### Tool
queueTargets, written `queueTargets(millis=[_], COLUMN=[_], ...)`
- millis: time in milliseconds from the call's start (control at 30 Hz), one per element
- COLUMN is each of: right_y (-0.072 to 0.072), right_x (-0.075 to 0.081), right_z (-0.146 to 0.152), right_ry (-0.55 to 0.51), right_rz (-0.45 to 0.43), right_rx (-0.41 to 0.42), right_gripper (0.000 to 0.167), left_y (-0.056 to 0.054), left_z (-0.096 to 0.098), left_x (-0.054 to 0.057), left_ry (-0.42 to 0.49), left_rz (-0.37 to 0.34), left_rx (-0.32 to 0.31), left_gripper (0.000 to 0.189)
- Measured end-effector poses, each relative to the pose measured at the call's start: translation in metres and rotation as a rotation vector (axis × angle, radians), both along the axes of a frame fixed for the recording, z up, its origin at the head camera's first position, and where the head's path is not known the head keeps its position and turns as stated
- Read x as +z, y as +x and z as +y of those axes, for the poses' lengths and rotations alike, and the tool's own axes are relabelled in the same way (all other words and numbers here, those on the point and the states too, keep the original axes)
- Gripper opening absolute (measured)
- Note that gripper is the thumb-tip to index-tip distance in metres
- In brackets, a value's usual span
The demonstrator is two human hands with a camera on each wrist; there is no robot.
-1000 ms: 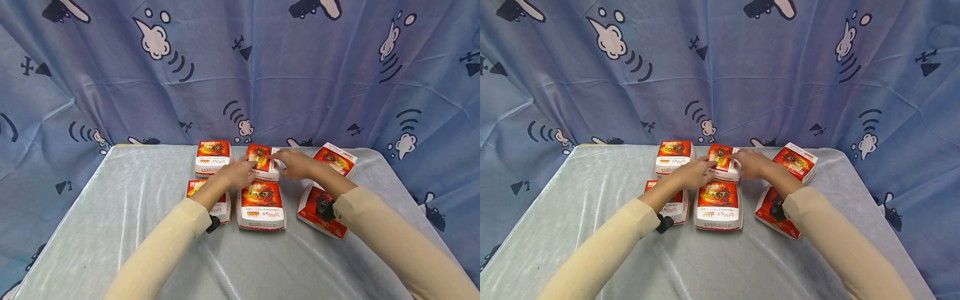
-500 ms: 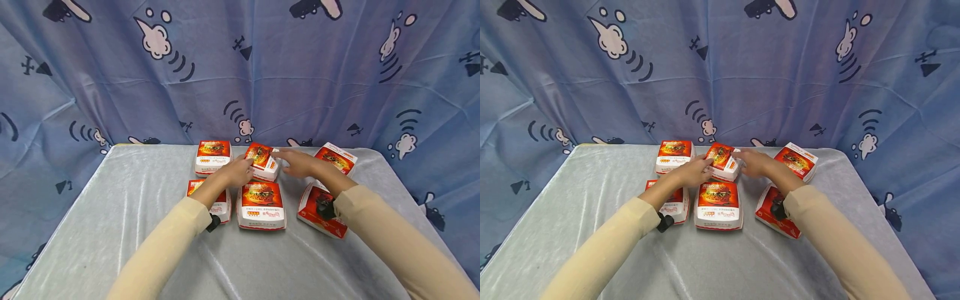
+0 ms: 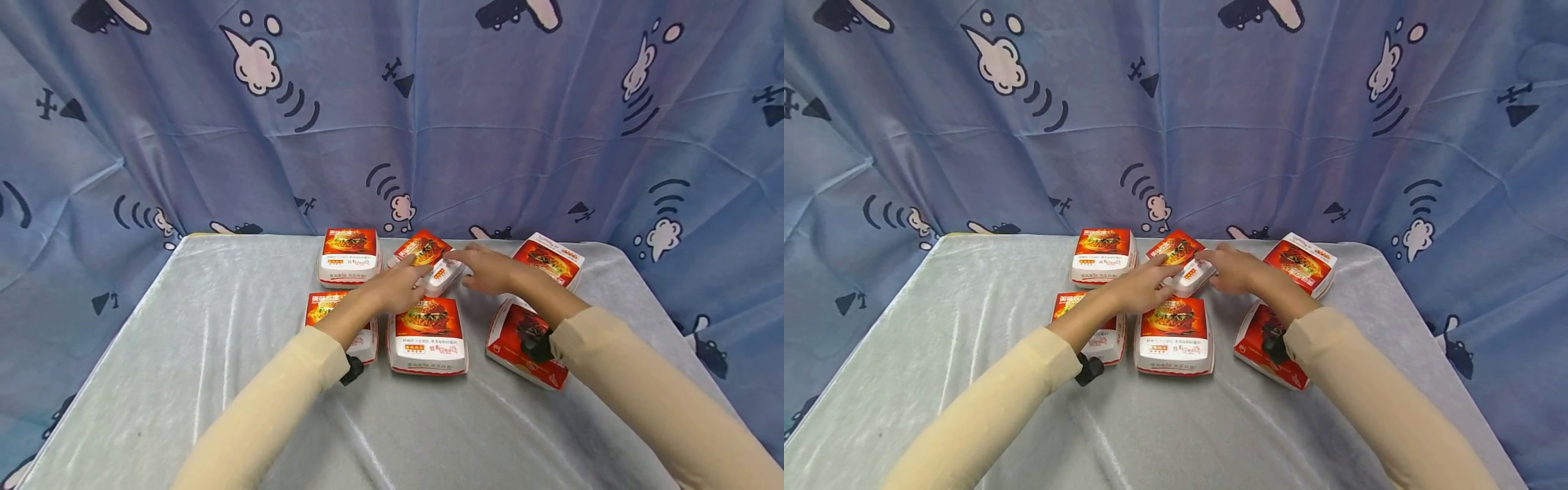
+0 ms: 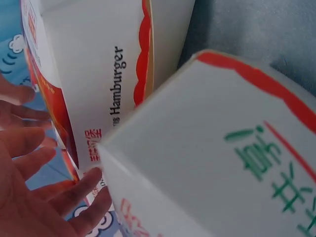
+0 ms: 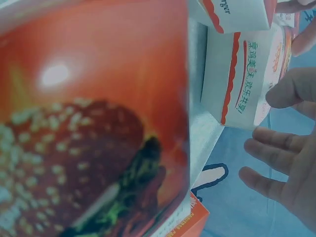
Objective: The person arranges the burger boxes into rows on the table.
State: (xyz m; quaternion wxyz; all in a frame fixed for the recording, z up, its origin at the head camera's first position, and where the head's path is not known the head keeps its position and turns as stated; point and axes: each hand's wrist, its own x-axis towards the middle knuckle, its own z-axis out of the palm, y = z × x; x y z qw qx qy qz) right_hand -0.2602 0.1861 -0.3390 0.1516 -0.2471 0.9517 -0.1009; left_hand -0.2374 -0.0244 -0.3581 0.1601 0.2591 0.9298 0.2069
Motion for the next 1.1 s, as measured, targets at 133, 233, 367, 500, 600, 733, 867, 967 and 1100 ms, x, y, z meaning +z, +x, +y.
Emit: queueTargets(millis=[133,233,367,500,600,733,867,967,1100], right_y=[0.0016,0.0012,0.0003,0.0005,0.0019,0.0037,0.0044,0.0041,0.0032], right_x=[0.0003,-0.0005,-0.0015,-0.0015,-0.0009,0.0006,0.0026,0.0030,0.0016], right_z=[-0.0003,0.0006,0.0035,0.0046,0.0036,0.0009,0.0000,0.0008,0.0018], right_ry=[-0.038,-0.066,-0.055,-0.054,-0.069,-0.082,-0.083,-0.079,-0.080], right_rz=[0.022,0.029,-0.020,-0.040,-0.031,-0.040,-0.059,-0.073,-0.096], right_rx=[-0.012,-0.013,-0.001,0.020,0.020,0.019,-0.013,-0.023,0.000], right_gripper=[0.054,0.055,0.057,0.054,0.049,0.045,0.050,0.055,0.056], left_y=[-0.0001,-0.0006,0.0001,0.0013,0.0021,0.0031,0.0033,0.0028,0.0019], left_z=[-0.0013,-0.0021,-0.0025,-0.0032,-0.0032,-0.0024,-0.0017,-0.0020,-0.0036], left_x=[-0.0013,-0.0022,-0.0019,-0.0009,-0.0003,-0.0003,-0.0002,-0.0004,-0.0008], left_ry=[-0.029,-0.050,-0.074,-0.081,-0.065,-0.054,-0.070,-0.077,-0.064], left_rz=[0.020,0.022,0.002,-0.016,-0.026,-0.044,-0.043,-0.038,-0.043], left_rx=[0.020,0.038,0.052,0.068,0.081,0.093,0.091,0.083,0.077], left_gripper=[0.051,0.051,0.054,0.056,0.056,0.057,0.058,0.059,0.059])
